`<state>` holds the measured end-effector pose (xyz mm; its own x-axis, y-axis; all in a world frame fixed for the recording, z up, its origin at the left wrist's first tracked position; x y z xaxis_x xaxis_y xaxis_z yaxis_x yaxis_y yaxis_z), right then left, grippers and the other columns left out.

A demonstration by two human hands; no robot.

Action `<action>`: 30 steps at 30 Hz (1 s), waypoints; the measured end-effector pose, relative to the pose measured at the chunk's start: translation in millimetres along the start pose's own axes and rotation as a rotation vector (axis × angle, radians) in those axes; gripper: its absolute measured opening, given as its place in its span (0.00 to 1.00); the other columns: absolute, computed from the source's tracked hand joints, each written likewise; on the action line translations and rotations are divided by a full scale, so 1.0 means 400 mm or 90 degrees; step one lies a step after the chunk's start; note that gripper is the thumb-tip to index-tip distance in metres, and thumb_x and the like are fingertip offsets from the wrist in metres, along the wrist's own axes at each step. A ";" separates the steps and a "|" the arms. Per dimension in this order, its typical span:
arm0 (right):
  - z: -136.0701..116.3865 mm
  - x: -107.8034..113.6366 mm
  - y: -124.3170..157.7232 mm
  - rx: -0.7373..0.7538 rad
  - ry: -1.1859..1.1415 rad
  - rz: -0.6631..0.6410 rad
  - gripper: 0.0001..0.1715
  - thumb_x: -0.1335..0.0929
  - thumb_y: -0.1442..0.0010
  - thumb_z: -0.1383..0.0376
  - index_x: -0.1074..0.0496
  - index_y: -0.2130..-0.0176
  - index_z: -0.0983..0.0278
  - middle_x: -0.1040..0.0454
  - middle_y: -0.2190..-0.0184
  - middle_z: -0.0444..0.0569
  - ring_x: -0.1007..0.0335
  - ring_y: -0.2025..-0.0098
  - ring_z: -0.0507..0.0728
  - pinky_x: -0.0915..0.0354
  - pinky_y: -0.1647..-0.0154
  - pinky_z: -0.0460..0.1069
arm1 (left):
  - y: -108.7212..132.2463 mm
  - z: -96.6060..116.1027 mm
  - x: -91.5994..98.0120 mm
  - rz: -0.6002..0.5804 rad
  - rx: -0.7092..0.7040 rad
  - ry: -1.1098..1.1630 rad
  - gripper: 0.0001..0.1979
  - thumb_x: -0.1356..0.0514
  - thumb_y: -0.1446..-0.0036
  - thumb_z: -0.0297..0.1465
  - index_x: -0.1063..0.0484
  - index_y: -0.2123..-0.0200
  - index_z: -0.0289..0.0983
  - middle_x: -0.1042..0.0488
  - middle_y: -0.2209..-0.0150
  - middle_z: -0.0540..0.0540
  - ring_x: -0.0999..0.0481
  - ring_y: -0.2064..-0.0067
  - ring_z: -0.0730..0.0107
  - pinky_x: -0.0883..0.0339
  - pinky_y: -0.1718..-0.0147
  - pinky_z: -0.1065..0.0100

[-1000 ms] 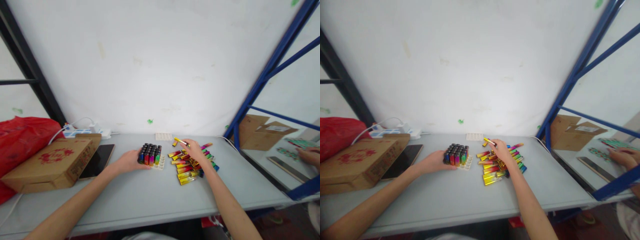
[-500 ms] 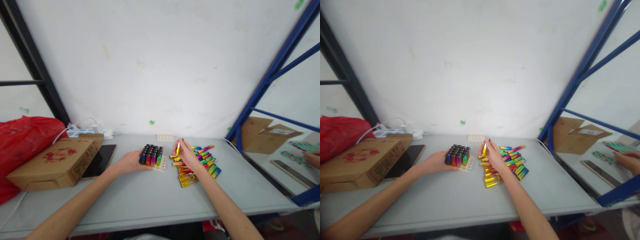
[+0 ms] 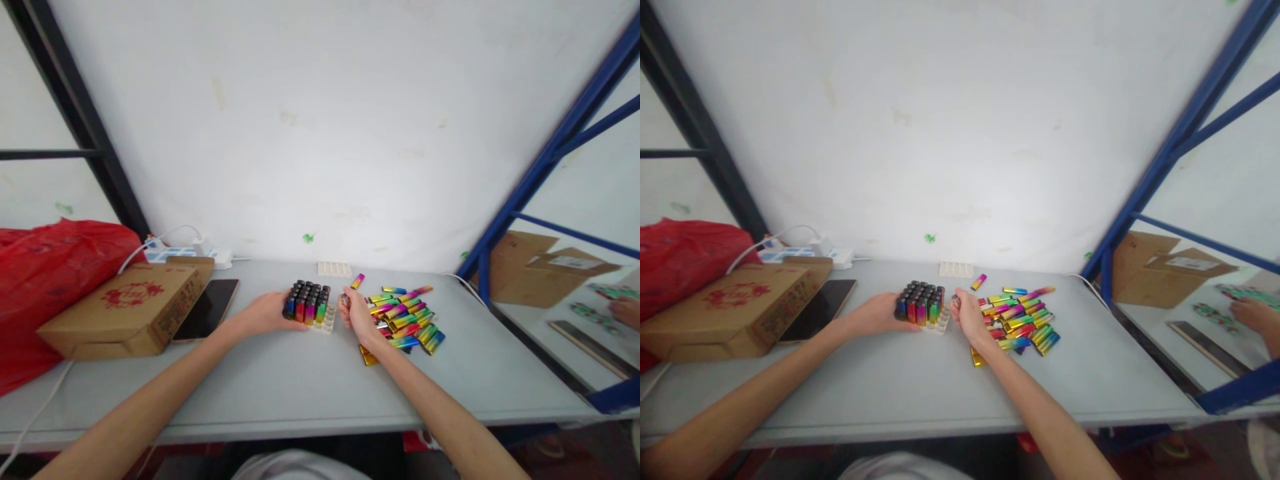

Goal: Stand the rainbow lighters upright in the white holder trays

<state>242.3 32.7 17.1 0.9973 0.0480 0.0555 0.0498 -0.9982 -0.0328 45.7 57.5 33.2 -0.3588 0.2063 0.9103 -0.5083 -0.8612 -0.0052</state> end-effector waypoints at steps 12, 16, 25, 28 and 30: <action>-0.047 0.002 0.010 0.090 -0.020 -0.057 0.37 0.41 0.35 0.32 0.33 0.69 0.60 0.45 0.80 0.38 0.52 0.81 0.49 0.52 0.81 0.45 | 0.005 0.005 0.003 -0.001 -0.004 0.002 0.43 0.34 0.54 0.63 0.26 0.43 0.40 0.16 0.52 0.40 0.18 0.52 0.44 0.27 0.57 0.58; -0.096 -0.009 0.043 0.149 0.053 -0.121 0.30 0.42 0.29 0.38 0.31 0.60 0.60 0.36 0.76 0.40 0.41 0.79 0.52 0.41 0.77 0.47 | 0.003 0.006 0.004 0.001 -0.011 -0.006 0.45 0.35 0.55 0.65 0.28 0.42 0.41 0.16 0.50 0.40 0.18 0.50 0.44 0.26 0.54 0.58; -0.163 -0.039 0.084 0.378 0.379 -0.123 0.22 0.33 0.29 0.51 0.29 0.70 0.61 0.26 0.71 0.47 0.31 0.69 0.55 0.36 0.65 0.49 | 0.002 -0.008 -0.004 0.006 -0.008 -0.011 0.47 0.33 0.54 0.62 0.31 0.40 0.38 0.17 0.51 0.38 0.18 0.50 0.40 0.28 0.55 0.57; -0.136 -0.039 0.075 0.328 0.374 -0.110 0.20 0.32 0.30 0.51 0.24 0.67 0.62 0.24 0.76 0.45 0.29 0.74 0.54 0.35 0.69 0.48 | -0.003 -0.015 -0.012 0.000 -0.010 -0.014 0.49 0.32 0.56 0.63 0.31 0.39 0.39 0.17 0.51 0.38 0.18 0.51 0.39 0.27 0.57 0.56; -0.128 -0.040 0.076 0.333 0.383 -0.108 0.18 0.31 0.30 0.52 0.22 0.62 0.63 0.21 0.74 0.46 0.26 0.73 0.55 0.33 0.68 0.48 | -0.007 -0.018 -0.014 0.000 -0.010 -0.011 0.50 0.30 0.57 0.62 0.32 0.37 0.39 0.17 0.50 0.37 0.18 0.50 0.39 0.27 0.57 0.57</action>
<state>225.3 -0.3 66.4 0.7820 0.0221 0.6229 0.3652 -0.8261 -0.4292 43.4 62.1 25.2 -0.3451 0.1986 0.9173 -0.5205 -0.8538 -0.0110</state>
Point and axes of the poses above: each hand's wrist, its own y-axis away from the middle knuckle, its own x-axis out of the back of the hand, z = x × y, the point moved 9 cm from there along -y, towards the middle knuckle
